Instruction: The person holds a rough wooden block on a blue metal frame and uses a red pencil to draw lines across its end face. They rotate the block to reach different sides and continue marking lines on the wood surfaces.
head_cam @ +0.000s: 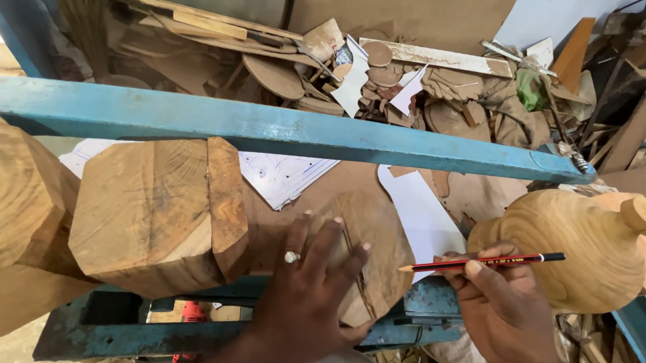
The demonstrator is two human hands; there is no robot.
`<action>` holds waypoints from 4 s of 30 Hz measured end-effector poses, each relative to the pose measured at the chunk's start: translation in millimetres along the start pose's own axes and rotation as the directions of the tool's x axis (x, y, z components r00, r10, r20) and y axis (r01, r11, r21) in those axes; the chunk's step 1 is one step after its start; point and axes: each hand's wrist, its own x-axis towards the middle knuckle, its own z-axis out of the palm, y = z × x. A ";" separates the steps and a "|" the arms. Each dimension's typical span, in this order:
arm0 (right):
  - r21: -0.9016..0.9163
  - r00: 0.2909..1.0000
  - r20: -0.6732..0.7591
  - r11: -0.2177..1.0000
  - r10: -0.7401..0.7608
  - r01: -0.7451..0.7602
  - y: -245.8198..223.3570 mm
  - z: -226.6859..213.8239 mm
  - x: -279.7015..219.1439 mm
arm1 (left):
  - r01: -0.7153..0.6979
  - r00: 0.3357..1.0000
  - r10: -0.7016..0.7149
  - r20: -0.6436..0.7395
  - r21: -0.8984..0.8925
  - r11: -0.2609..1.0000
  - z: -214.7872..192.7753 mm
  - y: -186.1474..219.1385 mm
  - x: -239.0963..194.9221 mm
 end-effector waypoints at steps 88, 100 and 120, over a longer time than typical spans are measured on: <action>0.098 0.990 0.113 0.992 -0.085 0.074 35.2 -99.7 -11.3 | 0.079 0.984 -0.055 0.169 -0.140 0.987 -11.9 -22.3 32.3; 0.139 0.979 0.135 0.981 -0.151 0.132 48.4 -178.9 -18.2 | 0.266 0.678 -0.304 0.669 0.162 0.950 -33.7 2.2 50.4; 0.057 0.999 -0.043 0.998 -0.004 0.006 44.8 -155.4 -11.7 | 0.632 0.744 -0.533 0.404 -0.165 0.757 -22.8 -0.2 51.3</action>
